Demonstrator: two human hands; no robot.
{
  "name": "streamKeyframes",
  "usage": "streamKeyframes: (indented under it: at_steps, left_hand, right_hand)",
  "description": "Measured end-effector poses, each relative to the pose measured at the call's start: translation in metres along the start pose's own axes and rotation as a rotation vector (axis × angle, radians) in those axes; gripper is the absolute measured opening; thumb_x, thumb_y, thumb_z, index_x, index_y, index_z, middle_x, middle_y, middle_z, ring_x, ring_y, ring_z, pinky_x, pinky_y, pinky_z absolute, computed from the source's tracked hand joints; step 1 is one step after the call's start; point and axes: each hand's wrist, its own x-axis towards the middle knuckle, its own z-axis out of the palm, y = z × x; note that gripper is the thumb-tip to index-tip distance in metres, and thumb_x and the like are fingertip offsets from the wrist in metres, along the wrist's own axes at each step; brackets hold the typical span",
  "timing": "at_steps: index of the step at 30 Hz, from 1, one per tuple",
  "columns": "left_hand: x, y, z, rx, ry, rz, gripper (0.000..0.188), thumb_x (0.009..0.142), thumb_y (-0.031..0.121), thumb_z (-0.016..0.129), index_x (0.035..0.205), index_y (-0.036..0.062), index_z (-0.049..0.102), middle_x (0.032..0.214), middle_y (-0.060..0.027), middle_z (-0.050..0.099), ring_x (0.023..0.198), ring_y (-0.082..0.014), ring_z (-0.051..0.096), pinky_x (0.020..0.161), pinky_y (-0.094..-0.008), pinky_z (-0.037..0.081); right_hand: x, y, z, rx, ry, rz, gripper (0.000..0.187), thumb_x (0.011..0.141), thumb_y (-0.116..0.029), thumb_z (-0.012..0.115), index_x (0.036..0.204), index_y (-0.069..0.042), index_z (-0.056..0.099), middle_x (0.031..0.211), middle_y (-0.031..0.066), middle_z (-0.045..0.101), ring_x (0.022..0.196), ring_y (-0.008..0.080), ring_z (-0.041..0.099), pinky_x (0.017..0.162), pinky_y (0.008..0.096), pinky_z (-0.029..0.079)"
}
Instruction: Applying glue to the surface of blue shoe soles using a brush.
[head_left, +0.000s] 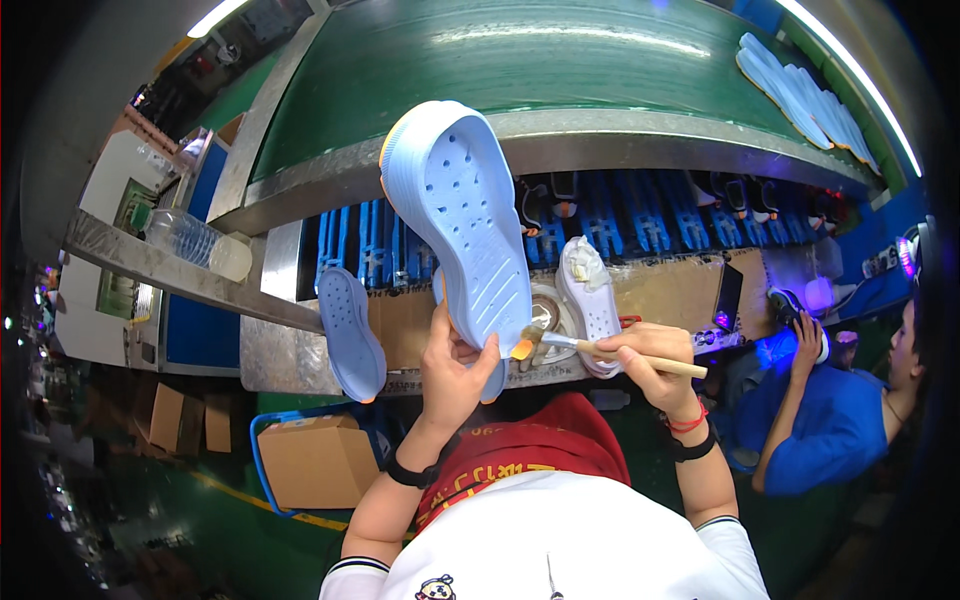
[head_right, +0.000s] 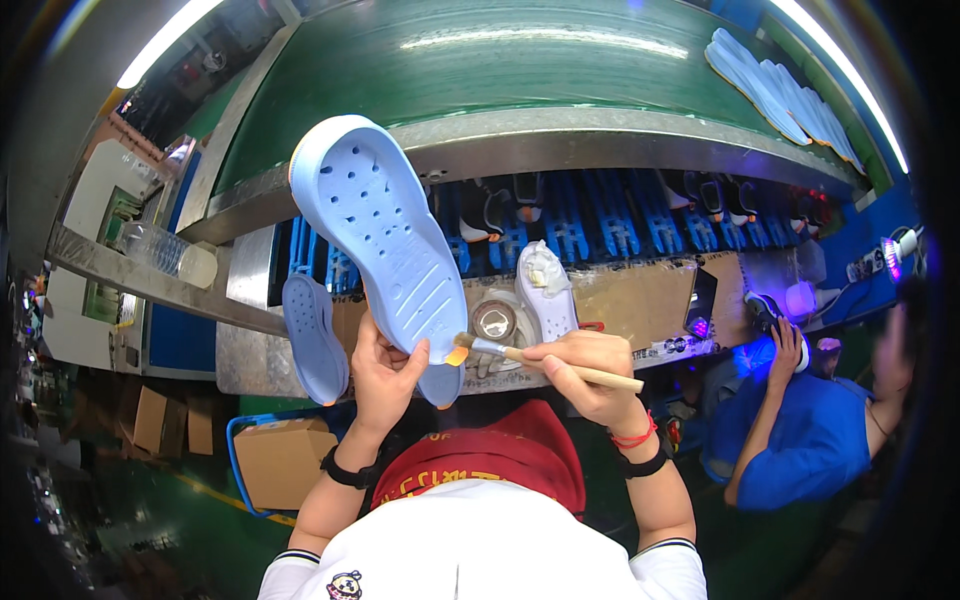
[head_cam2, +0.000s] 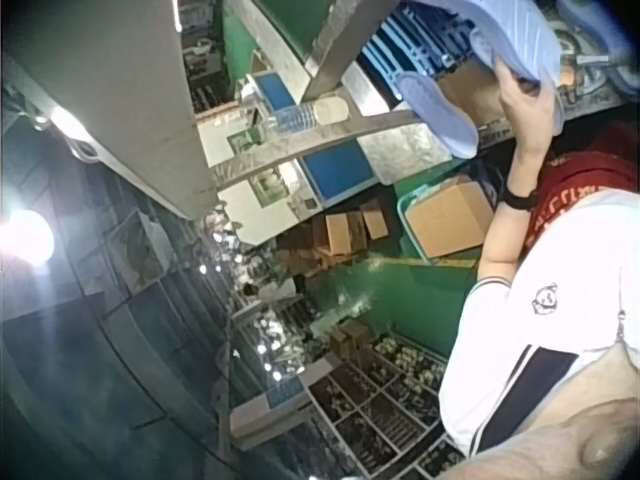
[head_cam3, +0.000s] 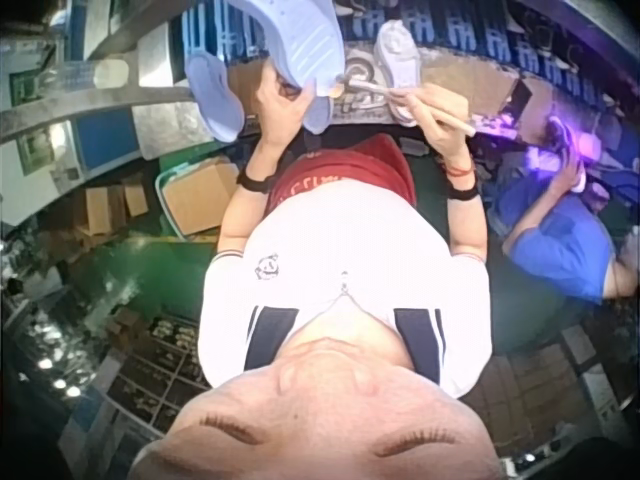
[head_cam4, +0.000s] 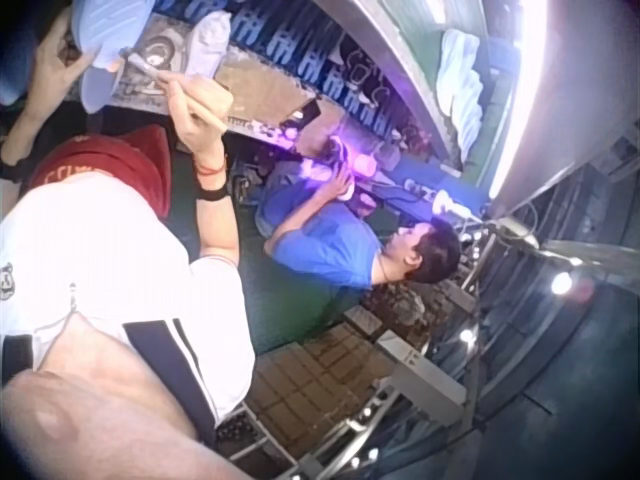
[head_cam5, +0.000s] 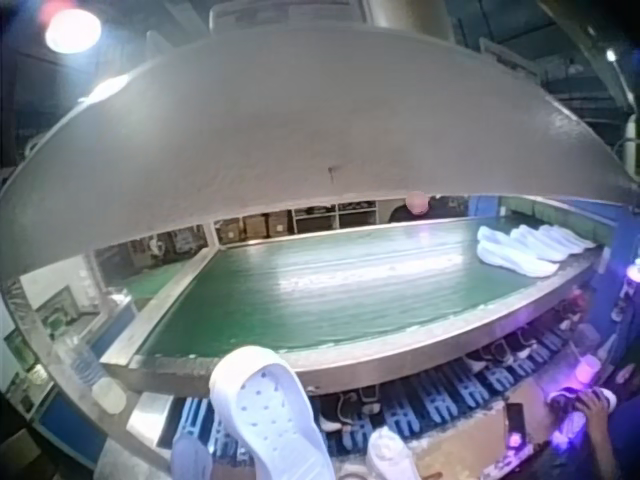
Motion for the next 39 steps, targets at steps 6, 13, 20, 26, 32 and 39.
streamKeyframes:
  at_steps: [6, 13, 20, 26, 32, 39]
  left_hand:
    - [-0.001, 0.001, 0.002, 0.023, -0.009, -0.006, 0.052, 0.08, -0.004, 0.06, 0.126, -0.0035, 0.035, 0.103, -0.015, 0.059, 0.09, -0.0168, 0.063, 0.076, -0.0266, 0.054]
    - [0.003, 0.003, 0.007, 0.021, -0.018, -0.004, 0.051, 0.08, -0.004, 0.06, 0.125, -0.0029, 0.036, 0.104, -0.0151, 0.059, 0.089, -0.0167, 0.063, 0.074, -0.0257, 0.054]
    - [0.018, 0.002, 0.033, 0.015, -0.092, 0.071, 0.062, 0.078, -0.003, 0.061, 0.131, -0.0029, 0.028, 0.107, -0.0179, 0.059, 0.09, -0.0216, 0.064, 0.073, -0.029, 0.054]
    - [0.045, 0.021, 0.1, -0.211, -0.434, -0.052, 0.054, 0.077, -0.007, 0.061, 0.116, 0.0021, 0.025, 0.108, -0.0198, 0.057, 0.098, -0.0248, 0.061, 0.08, -0.0335, 0.054]
    - [0.134, 0.101, 0.256, -0.517, -0.652, -0.142, 0.068, 0.079, 0.001, 0.065, 0.129, -0.0027, 0.019, 0.111, -0.021, 0.055, 0.093, -0.0274, 0.062, 0.079, -0.0358, 0.055]
    - [0.21, 0.108, 0.307, -0.362, -0.465, 0.005, 0.08, 0.081, 0.006, 0.065, 0.139, -0.0017, 0.01, 0.136, -0.0225, 0.03, 0.098, -0.0233, 0.057, 0.081, -0.0306, 0.052]
  right_hand:
    - [-0.005, 0.003, -0.01, -0.001, -0.091, 0.027, 0.014, 0.078, -0.001, 0.057, 0.082, 0.002, 0.069, 0.064, 0.0098, 0.065, 0.051, 0.0172, 0.06, 0.049, 0.0262, 0.045]
    - [-0.008, 0.004, -0.014, 0.043, -0.077, 0.063, 0.015, 0.079, 0.0, 0.055, 0.083, 0.003, 0.069, 0.072, 0.0115, 0.068, 0.06, 0.017, 0.065, 0.054, 0.0255, 0.049]
    - [-0.025, -0.007, -0.035, 0.116, 0.03, 0.238, 0.017, 0.081, -0.003, 0.054, 0.086, 0.006, 0.067, 0.074, 0.0132, 0.068, 0.061, 0.0171, 0.065, 0.058, 0.026, 0.051]
    - [-0.076, -0.008, -0.099, 0.188, 0.902, 0.294, 0.031, 0.083, -0.015, 0.048, 0.088, 0.011, 0.064, 0.073, 0.0191, 0.066, 0.061, 0.0221, 0.064, 0.059, 0.0266, 0.048]
    - [-0.133, -0.029, -0.152, 0.043, 1.231, 0.23, 0.034, 0.085, -0.022, 0.049, 0.087, 0.009, 0.063, 0.069, 0.0192, 0.065, 0.056, 0.0241, 0.063, 0.055, 0.0273, 0.044]
    - [-0.125, -0.033, -0.124, 0.041, 0.991, 0.389, 0.031, 0.085, -0.016, 0.047, 0.085, 0.008, 0.066, 0.071, 0.0176, 0.067, 0.061, 0.0203, 0.065, 0.058, 0.0244, 0.047]
